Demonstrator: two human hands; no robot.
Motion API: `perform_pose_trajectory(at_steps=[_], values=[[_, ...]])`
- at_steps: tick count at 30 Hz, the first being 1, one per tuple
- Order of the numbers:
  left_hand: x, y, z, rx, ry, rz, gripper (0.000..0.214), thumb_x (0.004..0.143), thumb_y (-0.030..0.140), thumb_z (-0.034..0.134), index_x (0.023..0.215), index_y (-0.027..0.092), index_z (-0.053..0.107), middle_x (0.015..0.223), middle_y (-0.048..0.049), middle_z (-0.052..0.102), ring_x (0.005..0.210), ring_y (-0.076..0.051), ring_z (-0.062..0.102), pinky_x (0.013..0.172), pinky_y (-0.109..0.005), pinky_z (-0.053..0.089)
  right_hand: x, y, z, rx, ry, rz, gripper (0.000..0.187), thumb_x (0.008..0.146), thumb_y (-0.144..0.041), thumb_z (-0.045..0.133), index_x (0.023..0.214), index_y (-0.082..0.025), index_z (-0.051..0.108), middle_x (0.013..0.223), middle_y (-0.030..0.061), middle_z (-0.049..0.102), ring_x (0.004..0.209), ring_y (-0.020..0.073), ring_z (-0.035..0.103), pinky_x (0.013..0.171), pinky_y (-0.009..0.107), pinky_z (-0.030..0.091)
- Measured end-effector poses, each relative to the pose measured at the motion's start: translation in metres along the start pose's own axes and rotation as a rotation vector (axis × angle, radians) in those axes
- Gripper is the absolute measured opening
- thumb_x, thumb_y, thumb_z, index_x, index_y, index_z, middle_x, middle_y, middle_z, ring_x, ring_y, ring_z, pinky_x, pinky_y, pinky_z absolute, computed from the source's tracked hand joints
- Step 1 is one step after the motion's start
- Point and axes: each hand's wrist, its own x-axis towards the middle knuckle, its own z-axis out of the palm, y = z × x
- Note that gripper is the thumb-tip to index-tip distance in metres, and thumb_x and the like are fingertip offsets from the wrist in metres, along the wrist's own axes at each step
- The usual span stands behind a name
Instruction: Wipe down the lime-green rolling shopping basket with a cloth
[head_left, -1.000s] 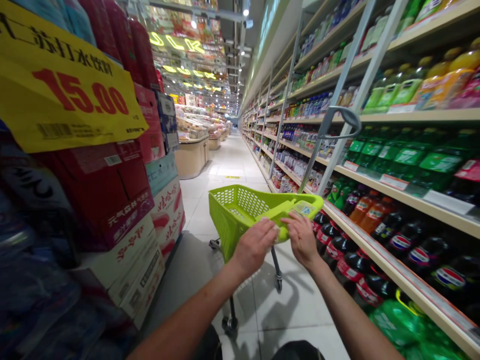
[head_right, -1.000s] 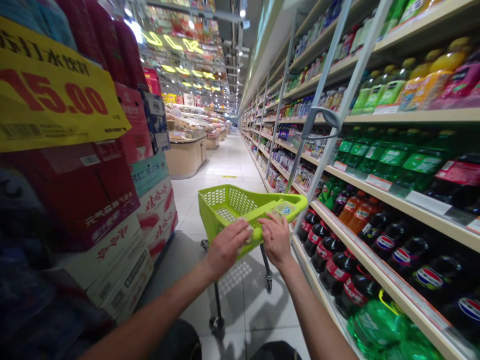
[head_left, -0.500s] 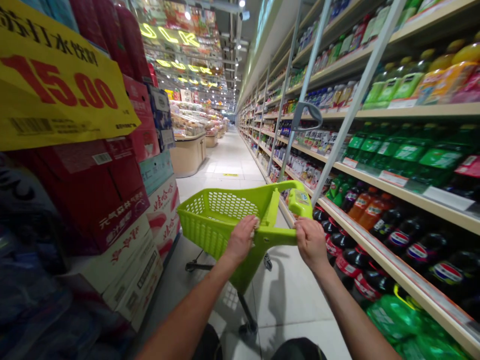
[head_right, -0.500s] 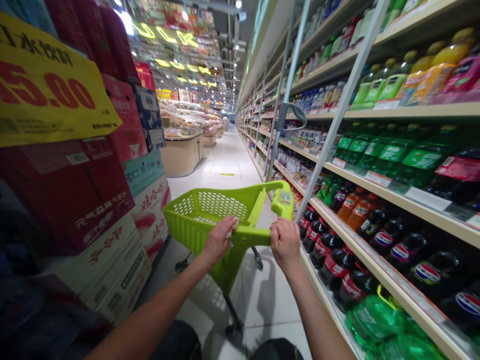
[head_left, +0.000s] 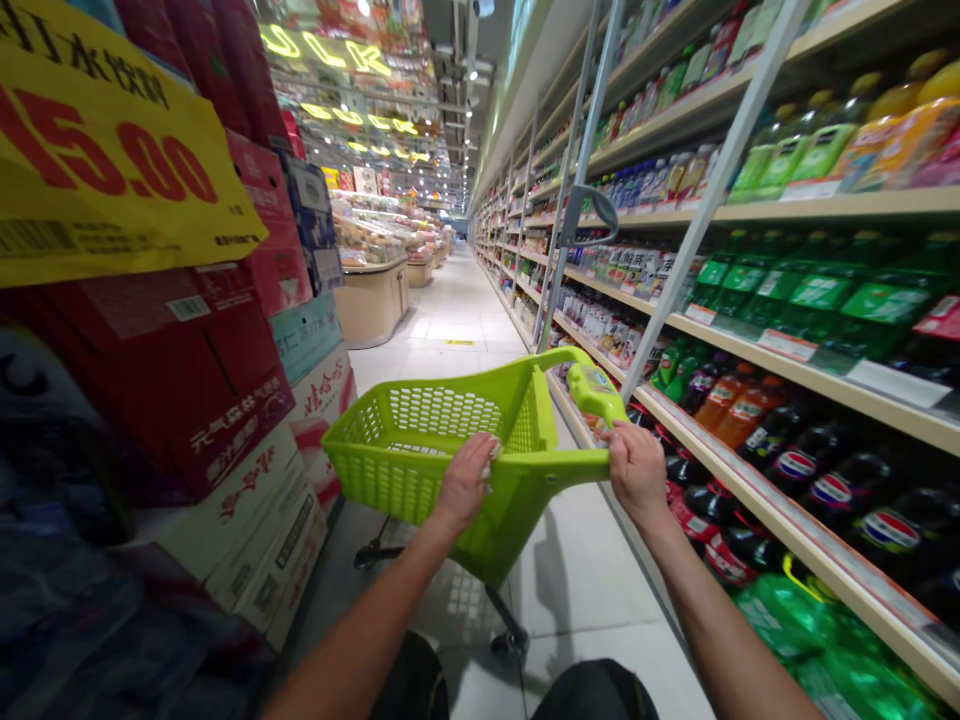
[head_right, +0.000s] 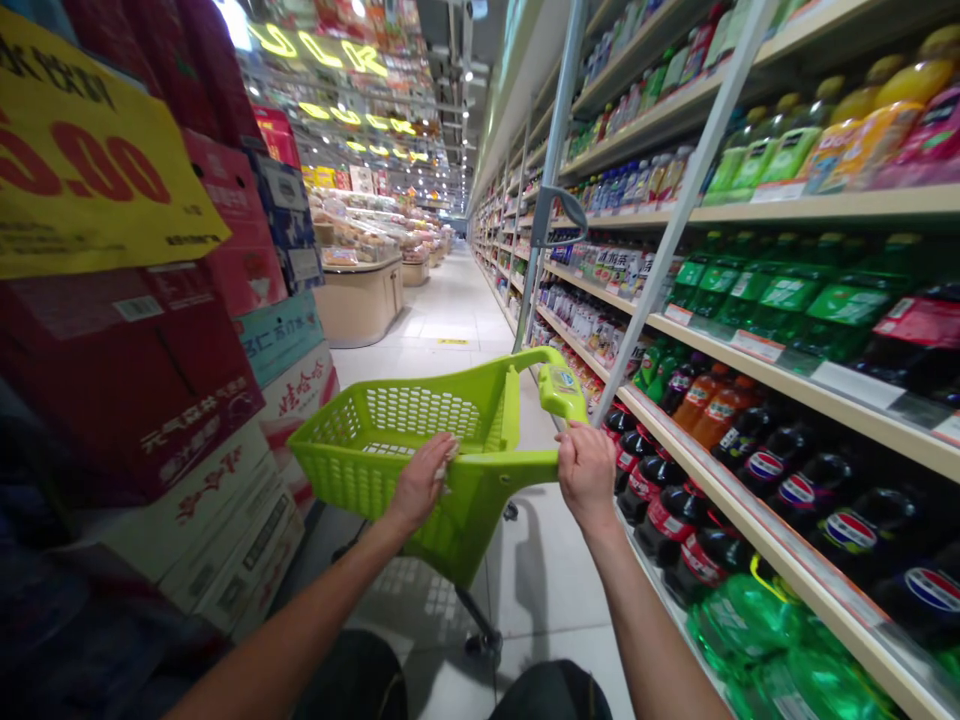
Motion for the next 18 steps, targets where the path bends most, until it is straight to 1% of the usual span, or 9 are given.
perform_pose_trajectory(at_steps=[1,3,5,7,10,12,14,15,18], values=[[-0.002,-0.003,-0.002,0.015,0.005,-0.039,0.045,0.076,0.004,0.033,0.118,0.017,0.047,0.117,-0.0107,0.055,0.116,-0.017,0.045,0.097,-0.042,0.041,0.0,0.001,0.0,-0.011,0.002,0.007,0.028,0.083,-0.024,0.033,0.07,-0.019,0.058,0.076,0.0052,0.063,0.089,0.0195,0.057,0.083,0.035,0.037],[-0.001,0.004,0.001,0.002,-0.007,-0.051,0.043,0.077,0.006,0.034,0.116,0.016,0.048,0.117,-0.0106,0.056,0.115,-0.017,0.046,0.097,-0.041,0.041,0.001,0.002,-0.001,-0.046,-0.005,0.013,0.028,0.083,-0.024,0.034,0.07,-0.019,0.058,0.076,0.0059,0.063,0.089,0.0201,0.057,0.083,0.035,0.036],[0.006,0.018,0.01,-0.036,-0.036,0.001,0.043,0.077,0.006,0.034,0.116,0.016,0.048,0.118,-0.0103,0.055,0.117,-0.017,0.044,0.098,-0.04,0.04,0.001,0.005,-0.002,-0.079,-0.028,0.008,0.028,0.083,-0.025,0.034,0.069,-0.019,0.058,0.076,0.0059,0.063,0.09,0.0206,0.057,0.083,0.036,0.035],[0.011,0.025,0.015,-0.053,-0.068,0.059,0.045,0.076,0.005,0.034,0.117,0.016,0.048,0.121,-0.0101,0.053,0.119,-0.017,0.041,0.1,-0.04,0.039,0.001,0.009,-0.006,-0.094,-0.05,0.001,0.028,0.083,-0.025,0.035,0.07,-0.02,0.059,0.078,0.0052,0.065,0.091,0.0207,0.057,0.084,0.038,0.034],[0.001,0.004,0.007,-0.009,-0.101,0.034,0.049,0.073,0.002,0.034,0.118,0.015,0.047,0.122,-0.0106,0.053,0.12,-0.017,0.041,0.1,-0.042,0.038,0.003,0.018,-0.011,-0.096,-0.062,-0.01,0.027,0.083,-0.024,0.035,0.071,-0.02,0.059,0.08,0.0036,0.066,0.091,0.0201,0.057,0.086,0.039,0.032],[-0.012,-0.018,-0.003,0.054,-0.083,-0.072,0.049,0.072,0.001,0.033,0.116,0.015,0.049,0.12,-0.0109,0.054,0.118,-0.018,0.043,0.099,-0.043,0.039,0.004,0.019,-0.014,-0.142,-0.055,-0.012,0.028,0.083,-0.023,0.034,0.07,-0.02,0.059,0.078,0.0039,0.066,0.091,0.0205,0.057,0.087,0.04,0.03],[-0.021,-0.029,-0.008,0.094,-0.066,-0.152,0.048,0.071,0.001,0.034,0.115,0.016,0.05,0.118,-0.0106,0.055,0.117,-0.019,0.044,0.098,-0.044,0.039,0.006,0.011,-0.013,-0.24,-0.069,-0.029,0.027,0.082,-0.024,0.037,0.067,-0.019,0.059,0.076,0.0046,0.066,0.087,0.0216,0.058,0.089,0.042,0.027],[-0.022,-0.028,-0.006,0.095,-0.069,-0.157,0.048,0.071,0.001,0.034,0.114,0.016,0.05,0.118,-0.0102,0.055,0.117,-0.018,0.044,0.098,-0.043,0.039,0.007,0.003,-0.011,-0.285,-0.093,-0.049,0.026,0.082,-0.025,0.039,0.068,-0.019,0.059,0.075,0.0045,0.066,0.084,0.0216,0.057,0.09,0.043,0.026],[-0.016,-0.008,0.009,0.057,-0.104,-0.061,0.05,0.07,0.0,0.034,0.115,0.014,0.049,0.121,-0.0095,0.053,0.12,-0.018,0.041,0.1,-0.04,0.038,0.006,-0.024,-0.003,-0.334,-0.208,-0.143,0.019,0.08,-0.027,0.045,0.074,-0.021,0.062,0.075,0.0024,0.066,0.075,0.019,0.056,0.091,0.042,0.022]])
